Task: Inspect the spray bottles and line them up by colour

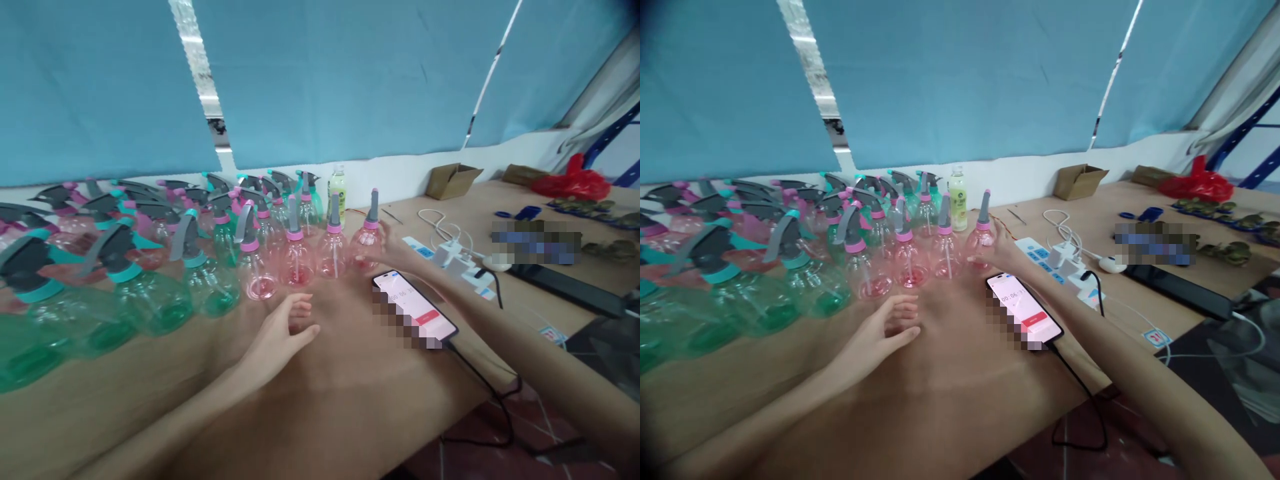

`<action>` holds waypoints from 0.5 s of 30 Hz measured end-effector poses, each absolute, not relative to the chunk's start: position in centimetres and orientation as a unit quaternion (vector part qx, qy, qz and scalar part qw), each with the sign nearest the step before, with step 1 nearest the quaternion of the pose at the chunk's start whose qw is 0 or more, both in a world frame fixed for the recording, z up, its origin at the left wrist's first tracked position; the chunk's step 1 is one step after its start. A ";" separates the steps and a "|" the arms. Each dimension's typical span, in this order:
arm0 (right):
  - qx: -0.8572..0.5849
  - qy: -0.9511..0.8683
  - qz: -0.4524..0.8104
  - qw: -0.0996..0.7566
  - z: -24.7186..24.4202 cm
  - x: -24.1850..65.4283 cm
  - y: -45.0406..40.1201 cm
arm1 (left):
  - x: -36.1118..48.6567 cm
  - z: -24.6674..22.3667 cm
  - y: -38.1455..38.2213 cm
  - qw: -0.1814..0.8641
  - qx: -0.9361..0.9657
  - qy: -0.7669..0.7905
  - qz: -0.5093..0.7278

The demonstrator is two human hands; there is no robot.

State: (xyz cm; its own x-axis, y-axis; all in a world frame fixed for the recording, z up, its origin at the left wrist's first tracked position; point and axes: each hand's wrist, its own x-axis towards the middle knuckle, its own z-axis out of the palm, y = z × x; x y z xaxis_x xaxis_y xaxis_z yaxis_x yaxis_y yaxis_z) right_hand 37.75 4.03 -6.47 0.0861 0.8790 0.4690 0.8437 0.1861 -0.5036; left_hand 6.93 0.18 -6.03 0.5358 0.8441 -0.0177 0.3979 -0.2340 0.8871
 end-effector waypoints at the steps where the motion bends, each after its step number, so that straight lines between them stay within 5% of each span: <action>1: -0.671 -0.647 -0.005 0.362 -6.2 37.2 3.0 | 6.4 -5.9 0.0 0.453 0.748 0.419 0.244; 6: -0.676 -0.647 -0.066 0.347 -4.6 31.4 -3.3 | 2.0 -5.5 -0.3 0.420 0.746 0.445 0.263; 15: -0.390 -0.875 0.177 0.228 -2.1 13.6 -3.8 | -8.8 -4.3 -2.5 0.382 0.712 0.494 0.321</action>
State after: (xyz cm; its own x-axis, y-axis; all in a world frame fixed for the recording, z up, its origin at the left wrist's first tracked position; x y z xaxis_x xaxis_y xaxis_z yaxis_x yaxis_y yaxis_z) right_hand 13.62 -3.81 -2.05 -0.5925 0.7621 0.2610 0.6006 0.6338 -0.4874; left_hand -8.81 -2.49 -4.26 0.3055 0.9489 0.0797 0.4586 -0.2200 0.8610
